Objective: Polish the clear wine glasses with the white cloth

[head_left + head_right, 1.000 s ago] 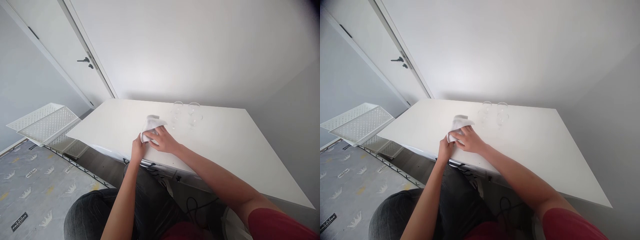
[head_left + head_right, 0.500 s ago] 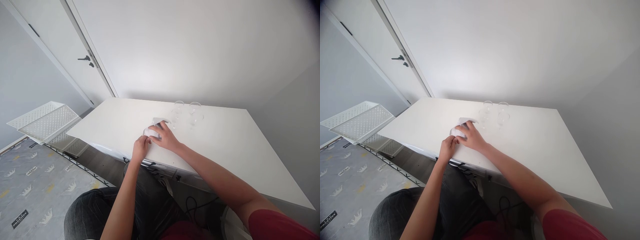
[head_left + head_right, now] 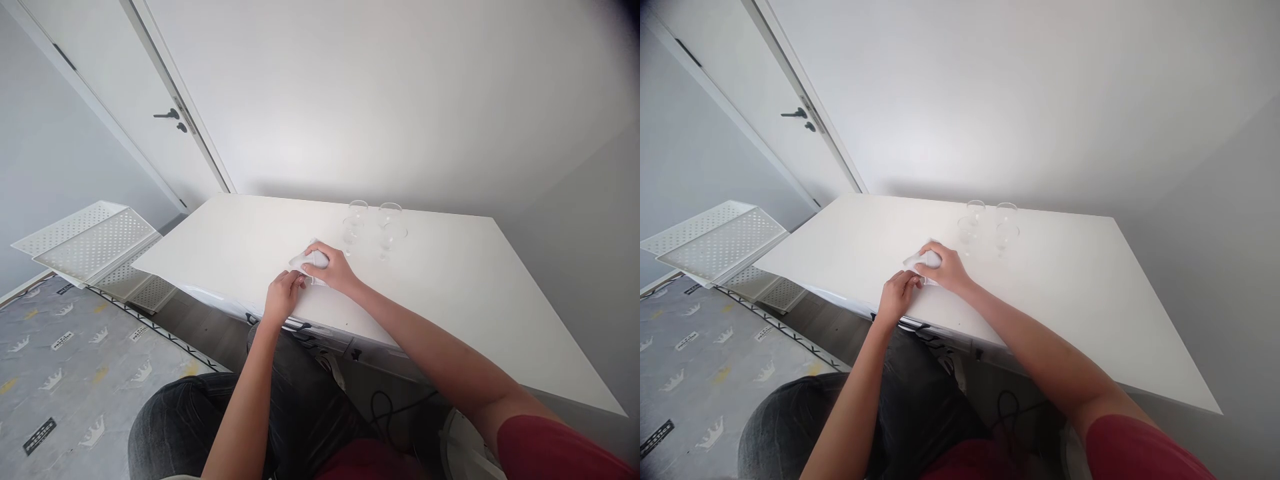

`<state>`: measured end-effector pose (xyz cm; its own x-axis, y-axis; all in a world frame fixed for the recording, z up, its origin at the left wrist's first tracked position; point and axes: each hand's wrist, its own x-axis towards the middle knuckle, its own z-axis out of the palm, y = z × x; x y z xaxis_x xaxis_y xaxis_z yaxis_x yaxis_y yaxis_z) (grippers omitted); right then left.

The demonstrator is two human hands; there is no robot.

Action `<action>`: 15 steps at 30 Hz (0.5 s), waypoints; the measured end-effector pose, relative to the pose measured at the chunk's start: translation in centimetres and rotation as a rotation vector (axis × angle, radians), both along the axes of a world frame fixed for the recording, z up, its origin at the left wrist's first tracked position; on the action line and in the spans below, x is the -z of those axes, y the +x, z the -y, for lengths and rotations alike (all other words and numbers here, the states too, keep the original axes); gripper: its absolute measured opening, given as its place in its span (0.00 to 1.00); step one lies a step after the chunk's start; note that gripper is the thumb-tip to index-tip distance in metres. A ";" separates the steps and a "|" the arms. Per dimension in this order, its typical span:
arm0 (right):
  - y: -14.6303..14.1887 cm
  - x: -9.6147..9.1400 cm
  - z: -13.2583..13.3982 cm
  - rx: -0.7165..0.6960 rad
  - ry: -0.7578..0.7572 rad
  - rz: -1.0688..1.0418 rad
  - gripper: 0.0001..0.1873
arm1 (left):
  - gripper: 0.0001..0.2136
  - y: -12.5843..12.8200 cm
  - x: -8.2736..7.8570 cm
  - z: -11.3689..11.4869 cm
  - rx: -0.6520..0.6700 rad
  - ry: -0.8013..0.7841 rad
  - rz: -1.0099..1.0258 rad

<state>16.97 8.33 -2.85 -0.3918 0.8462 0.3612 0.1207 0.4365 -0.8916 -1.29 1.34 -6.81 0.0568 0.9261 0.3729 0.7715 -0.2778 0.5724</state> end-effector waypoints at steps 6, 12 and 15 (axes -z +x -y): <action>0.0 -0.2 0.0 -0.062 -0.335 -0.112 0.16 | 0.14 -0.1 0.0 0.0 0.008 -0.004 0.000; -0.1 0.3 -0.3 -0.245 -0.544 -0.374 0.17 | 0.13 -0.1 -0.2 -0.1 -0.029 -0.003 0.031; -0.4 0.6 -0.3 -0.319 -0.529 -0.402 0.22 | 0.14 0.0 -0.4 -0.1 -0.039 -0.035 0.104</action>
